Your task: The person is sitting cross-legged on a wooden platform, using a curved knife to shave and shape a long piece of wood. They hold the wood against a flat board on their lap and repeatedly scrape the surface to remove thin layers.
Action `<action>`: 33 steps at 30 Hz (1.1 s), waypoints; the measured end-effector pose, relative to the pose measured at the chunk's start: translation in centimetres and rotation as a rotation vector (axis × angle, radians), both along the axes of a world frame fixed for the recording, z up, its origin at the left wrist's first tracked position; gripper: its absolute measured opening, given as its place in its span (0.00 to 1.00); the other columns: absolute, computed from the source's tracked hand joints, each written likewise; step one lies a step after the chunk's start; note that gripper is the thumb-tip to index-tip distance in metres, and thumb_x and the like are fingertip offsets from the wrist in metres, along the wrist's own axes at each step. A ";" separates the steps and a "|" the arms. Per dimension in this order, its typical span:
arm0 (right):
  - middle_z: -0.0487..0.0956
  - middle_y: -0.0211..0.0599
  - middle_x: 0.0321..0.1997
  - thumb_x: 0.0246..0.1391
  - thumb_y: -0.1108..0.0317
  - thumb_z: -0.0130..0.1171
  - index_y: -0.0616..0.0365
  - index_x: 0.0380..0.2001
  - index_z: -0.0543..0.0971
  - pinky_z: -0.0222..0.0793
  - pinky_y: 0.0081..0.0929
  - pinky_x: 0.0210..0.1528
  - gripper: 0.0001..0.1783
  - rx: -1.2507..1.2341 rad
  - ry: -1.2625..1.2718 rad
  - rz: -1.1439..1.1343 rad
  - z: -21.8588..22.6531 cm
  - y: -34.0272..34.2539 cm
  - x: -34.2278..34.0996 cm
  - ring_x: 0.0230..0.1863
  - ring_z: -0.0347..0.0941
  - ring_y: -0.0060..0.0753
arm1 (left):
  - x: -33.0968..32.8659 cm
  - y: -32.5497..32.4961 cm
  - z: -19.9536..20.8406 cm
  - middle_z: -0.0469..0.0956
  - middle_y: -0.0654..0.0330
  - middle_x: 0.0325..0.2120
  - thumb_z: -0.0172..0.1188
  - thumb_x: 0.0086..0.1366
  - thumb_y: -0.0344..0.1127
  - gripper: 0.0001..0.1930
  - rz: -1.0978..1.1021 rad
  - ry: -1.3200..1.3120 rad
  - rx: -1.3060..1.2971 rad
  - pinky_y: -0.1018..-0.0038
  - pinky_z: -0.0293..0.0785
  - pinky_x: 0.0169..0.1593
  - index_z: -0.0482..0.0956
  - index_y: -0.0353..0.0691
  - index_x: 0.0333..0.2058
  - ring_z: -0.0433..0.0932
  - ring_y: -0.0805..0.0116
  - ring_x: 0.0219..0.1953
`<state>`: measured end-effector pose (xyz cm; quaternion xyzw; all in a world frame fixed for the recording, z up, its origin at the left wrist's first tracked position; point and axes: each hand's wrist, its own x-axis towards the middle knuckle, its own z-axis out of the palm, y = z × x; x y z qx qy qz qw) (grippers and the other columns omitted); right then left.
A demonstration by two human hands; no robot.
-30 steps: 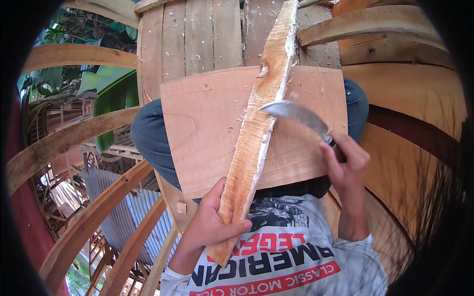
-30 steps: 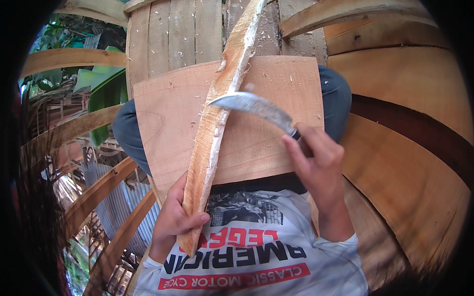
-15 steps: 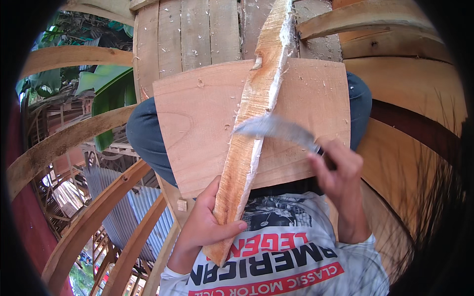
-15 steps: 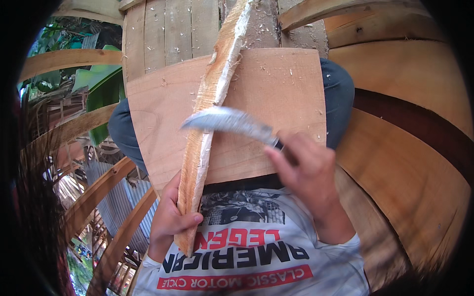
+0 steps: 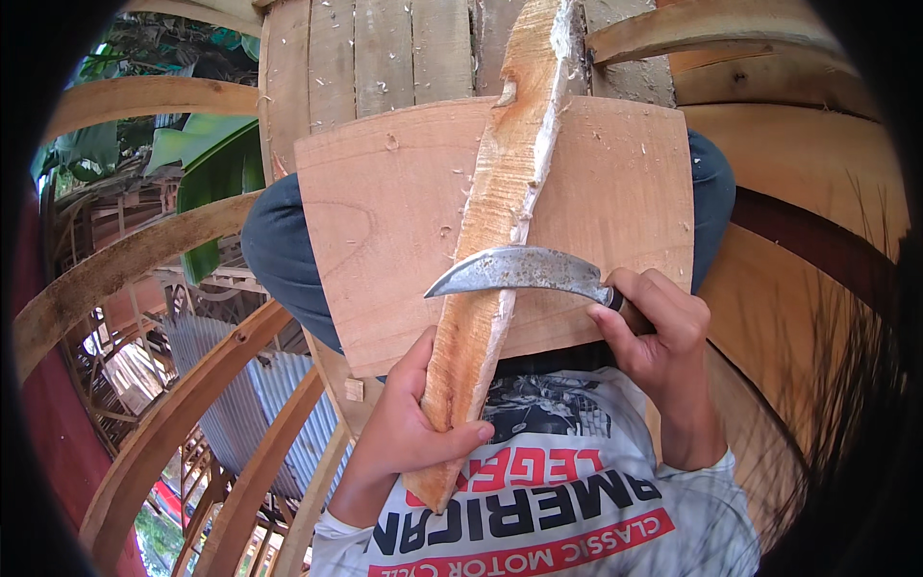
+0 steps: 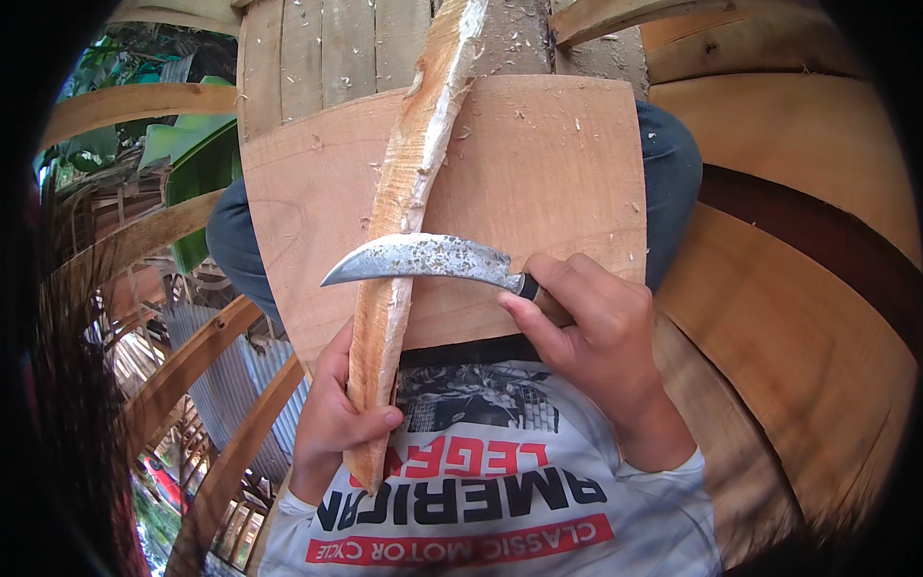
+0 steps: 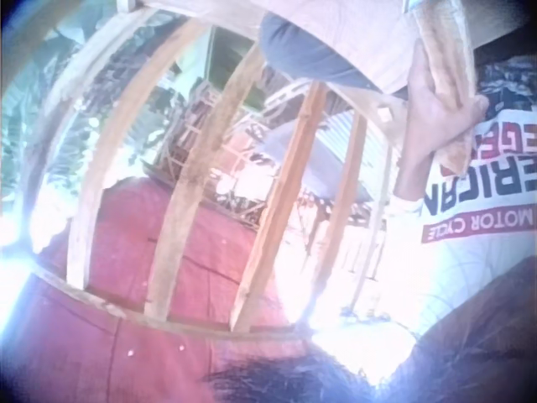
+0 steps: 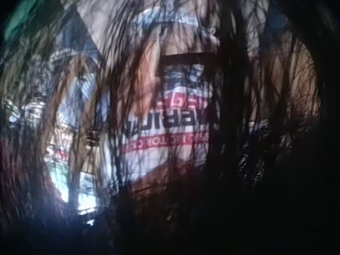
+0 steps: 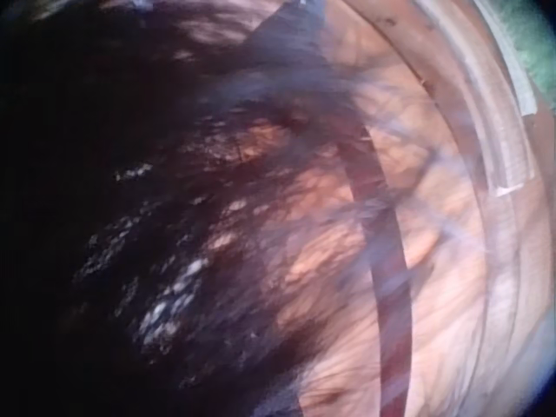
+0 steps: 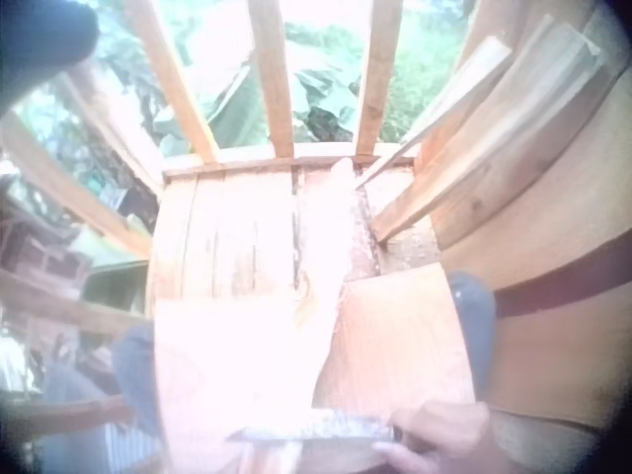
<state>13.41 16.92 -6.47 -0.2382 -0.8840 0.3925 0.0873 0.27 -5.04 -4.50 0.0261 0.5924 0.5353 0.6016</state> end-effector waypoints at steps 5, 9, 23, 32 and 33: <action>0.71 0.39 0.21 0.43 0.73 0.67 0.65 0.33 0.77 0.62 0.22 0.22 0.13 0.195 0.072 -0.334 -1.3 2.6 0.5 0.19 0.67 0.26 | -0.3 -0.7 0.4 0.70 0.57 0.49 0.72 0.43 0.33 0.46 0.004 -0.105 0.009 0.79 0.61 0.55 0.57 0.29 0.60 0.67 0.73 0.52; 0.75 0.40 0.26 0.47 0.76 0.62 0.67 0.36 0.76 0.65 0.23 0.29 0.11 -0.222 0.127 -0.048 1.2 0.9 0.7 0.24 0.69 0.27 | -0.1 -0.1 0.5 0.70 0.59 0.48 0.73 0.43 0.33 0.46 0.008 -0.094 -0.020 0.80 0.63 0.53 0.58 0.30 0.59 0.68 0.74 0.51; 0.80 0.41 0.37 0.51 0.76 0.61 0.70 0.45 0.75 0.70 0.20 0.42 0.17 -0.304 0.015 -0.222 -0.8 1.8 0.6 0.38 0.75 0.24 | -0.5 -0.1 0.4 0.70 0.59 0.47 0.74 0.41 0.34 0.47 -0.020 -0.081 -0.002 0.79 0.61 0.55 0.58 0.31 0.59 0.68 0.74 0.51; 0.80 0.38 0.33 0.53 0.74 0.59 0.68 0.48 0.74 0.64 0.11 0.28 0.19 -1.087 -0.176 0.031 2.6 2.4 2.2 0.26 0.70 0.13 | 0.0 0.1 0.5 0.70 0.59 0.47 0.73 0.41 0.35 0.46 0.048 -0.110 -0.038 0.79 0.62 0.54 0.59 0.30 0.59 0.68 0.74 0.51; 0.80 0.37 0.33 0.53 0.74 0.60 0.67 0.48 0.74 0.64 0.11 0.28 0.19 -1.168 -0.227 0.011 2.3 2.2 2.1 0.26 0.69 0.12 | 0.0 0.2 0.5 0.70 0.59 0.47 0.73 0.42 0.35 0.46 0.048 -0.107 -0.026 0.79 0.62 0.54 0.59 0.30 0.59 0.68 0.74 0.50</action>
